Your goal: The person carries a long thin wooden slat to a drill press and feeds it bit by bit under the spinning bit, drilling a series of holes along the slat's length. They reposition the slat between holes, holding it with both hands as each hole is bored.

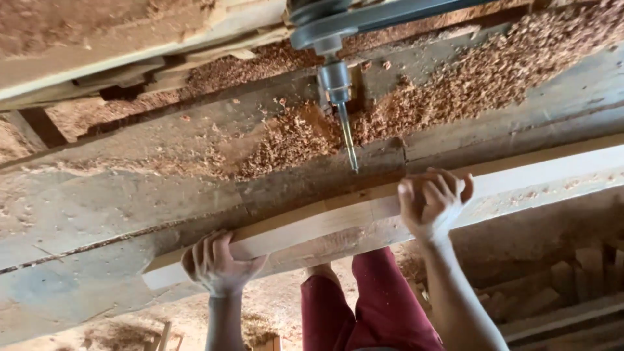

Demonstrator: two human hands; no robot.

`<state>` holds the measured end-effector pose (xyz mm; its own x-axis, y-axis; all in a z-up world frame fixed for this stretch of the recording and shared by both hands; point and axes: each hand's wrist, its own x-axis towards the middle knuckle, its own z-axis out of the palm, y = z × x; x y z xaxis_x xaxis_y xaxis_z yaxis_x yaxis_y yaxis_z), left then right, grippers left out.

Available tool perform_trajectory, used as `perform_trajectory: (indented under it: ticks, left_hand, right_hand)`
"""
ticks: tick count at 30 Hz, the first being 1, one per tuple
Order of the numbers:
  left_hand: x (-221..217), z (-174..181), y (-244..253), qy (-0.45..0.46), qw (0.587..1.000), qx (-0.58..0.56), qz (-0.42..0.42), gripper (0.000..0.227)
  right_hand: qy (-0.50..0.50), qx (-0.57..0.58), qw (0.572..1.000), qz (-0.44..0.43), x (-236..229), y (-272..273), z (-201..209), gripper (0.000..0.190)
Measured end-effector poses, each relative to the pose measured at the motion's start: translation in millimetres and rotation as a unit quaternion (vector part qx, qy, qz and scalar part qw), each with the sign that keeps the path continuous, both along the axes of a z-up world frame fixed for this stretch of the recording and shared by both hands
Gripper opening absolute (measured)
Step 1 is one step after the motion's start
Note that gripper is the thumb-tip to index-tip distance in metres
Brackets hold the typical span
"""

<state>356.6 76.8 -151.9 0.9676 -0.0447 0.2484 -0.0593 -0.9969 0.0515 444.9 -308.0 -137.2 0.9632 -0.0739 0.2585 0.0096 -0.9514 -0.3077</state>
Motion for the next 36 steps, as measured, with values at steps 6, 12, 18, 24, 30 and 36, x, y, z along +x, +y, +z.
perform_trajectory:
  ticks: [6, 12, 18, 24, 30, 36]
  left_hand:
    - [10, -7, 2, 0.009, 1.000, 0.016, -0.001, 0.078]
    - [33, -20, 5, -0.010, 1.000, 0.015, -0.003, 0.079]
    - [41, -20, 5, -0.007, 1.000, 0.024, -0.002, 0.081]
    - [45, -20, 4, -0.011, 1.000, 0.022, -0.006, 0.081]
    - [44, -28, 8, -0.021, 1.000, 0.018, -0.013, 0.081]
    - [57, -10, 1, 0.015, 1.000, 0.005, -0.001, 0.080]
  right_hand:
    - [-0.034, 0.056, 0.997, -0.040, 16, 20, -9, 0.051]
    - [-0.060, 0.060, 0.996, -0.020, 49, 20, -13, 0.045]
    - [-0.049, 0.067, 0.996, -0.019, 58, 22, -11, 0.038]
    - [-0.026, 0.068, 0.997, -0.028, 60, 21, -14, 0.037]
    - [-0.057, 0.186, 0.973, -0.125, 45, 10, -37, 0.066]
    - [-0.097, 0.193, 0.954, -0.207, 62, 29, -23, 0.049]
